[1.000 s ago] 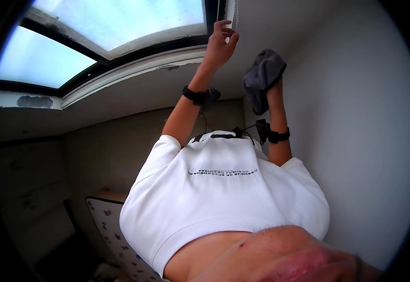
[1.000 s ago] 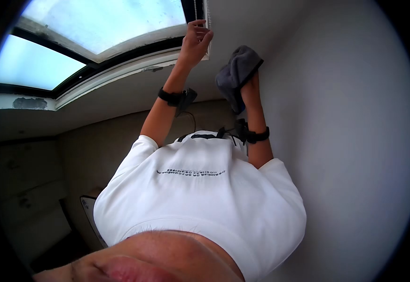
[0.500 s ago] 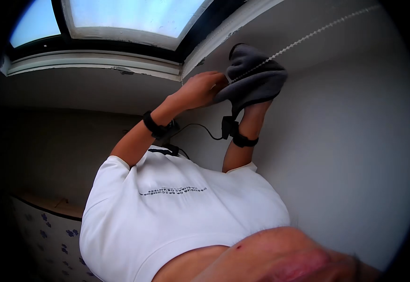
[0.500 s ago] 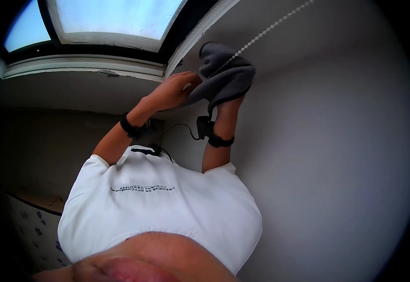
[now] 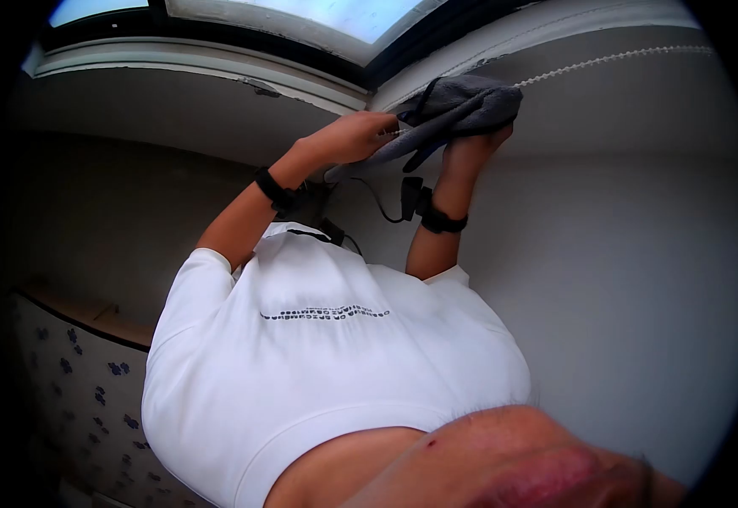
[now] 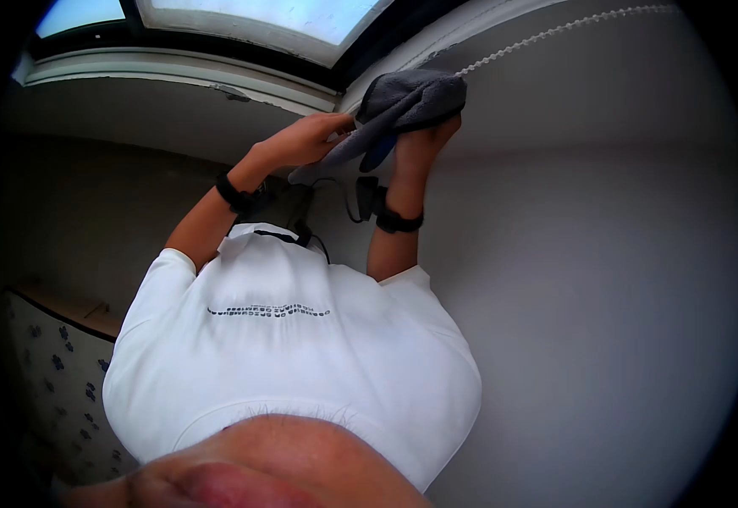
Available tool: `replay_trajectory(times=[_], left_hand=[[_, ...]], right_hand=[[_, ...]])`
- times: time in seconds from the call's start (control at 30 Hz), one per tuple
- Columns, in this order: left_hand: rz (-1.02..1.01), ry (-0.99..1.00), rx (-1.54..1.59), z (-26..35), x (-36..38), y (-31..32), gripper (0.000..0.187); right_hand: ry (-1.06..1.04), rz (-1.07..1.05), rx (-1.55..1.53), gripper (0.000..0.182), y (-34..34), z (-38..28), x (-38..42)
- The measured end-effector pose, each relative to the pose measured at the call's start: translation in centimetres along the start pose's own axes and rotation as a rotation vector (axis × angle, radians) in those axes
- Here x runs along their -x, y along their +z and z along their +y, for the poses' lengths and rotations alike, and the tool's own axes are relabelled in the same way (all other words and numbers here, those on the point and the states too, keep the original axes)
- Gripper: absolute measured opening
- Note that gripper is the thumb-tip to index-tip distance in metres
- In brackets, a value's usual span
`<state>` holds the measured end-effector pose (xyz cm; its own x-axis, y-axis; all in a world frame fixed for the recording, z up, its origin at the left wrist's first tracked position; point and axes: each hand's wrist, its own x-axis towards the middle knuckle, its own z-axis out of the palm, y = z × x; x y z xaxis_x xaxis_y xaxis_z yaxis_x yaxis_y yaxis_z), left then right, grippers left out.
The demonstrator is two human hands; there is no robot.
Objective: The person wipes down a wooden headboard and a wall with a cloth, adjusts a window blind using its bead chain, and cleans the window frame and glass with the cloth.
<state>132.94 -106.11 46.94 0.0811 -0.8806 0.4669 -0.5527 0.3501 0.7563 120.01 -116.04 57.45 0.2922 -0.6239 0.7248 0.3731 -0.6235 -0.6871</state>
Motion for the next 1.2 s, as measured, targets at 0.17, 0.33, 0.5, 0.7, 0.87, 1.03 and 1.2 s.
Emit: replay_trajectory(times=[0.17,0.33,0.5,0.7,0.87,1.03,1.2], left_hand=[[-0.157,-0.102,0.021,-1.6,2.2,-1.6,0.016],[-0.130,-0.118,0.029,-5.2,1.6,-1.7,0.021],[-0.215,-0.237,0.151,-8.0,0.8,-0.2,0.027],[-0.089,-0.099,0.140,-5.3,-1.6,-2.0,0.029],[0.199,0.060,0.336,3.7,-5.5,-3.9,0.025],[0.209,0.168,0.281,5.7,-6.1,-2.3,0.023],[0.295,0.103,0.293,5.6,-5.4,-1.7,0.016]], right_hand=[[-0.031,0.008,0.038,0.024,-0.5,1.1,2.1],[0.085,0.040,0.038,0.027,-0.1,1.9,3.0],[0.058,0.039,0.083,0.022,-1.6,4.7,4.5],[0.180,-0.025,0.160,0.016,-1.6,5.6,6.0],[0.401,-0.284,0.165,0.020,-1.7,9.5,10.3],[0.383,-0.306,0.268,0.024,-1.1,11.2,13.6],[0.300,-0.320,0.170,0.023,-1.5,12.3,15.5]])
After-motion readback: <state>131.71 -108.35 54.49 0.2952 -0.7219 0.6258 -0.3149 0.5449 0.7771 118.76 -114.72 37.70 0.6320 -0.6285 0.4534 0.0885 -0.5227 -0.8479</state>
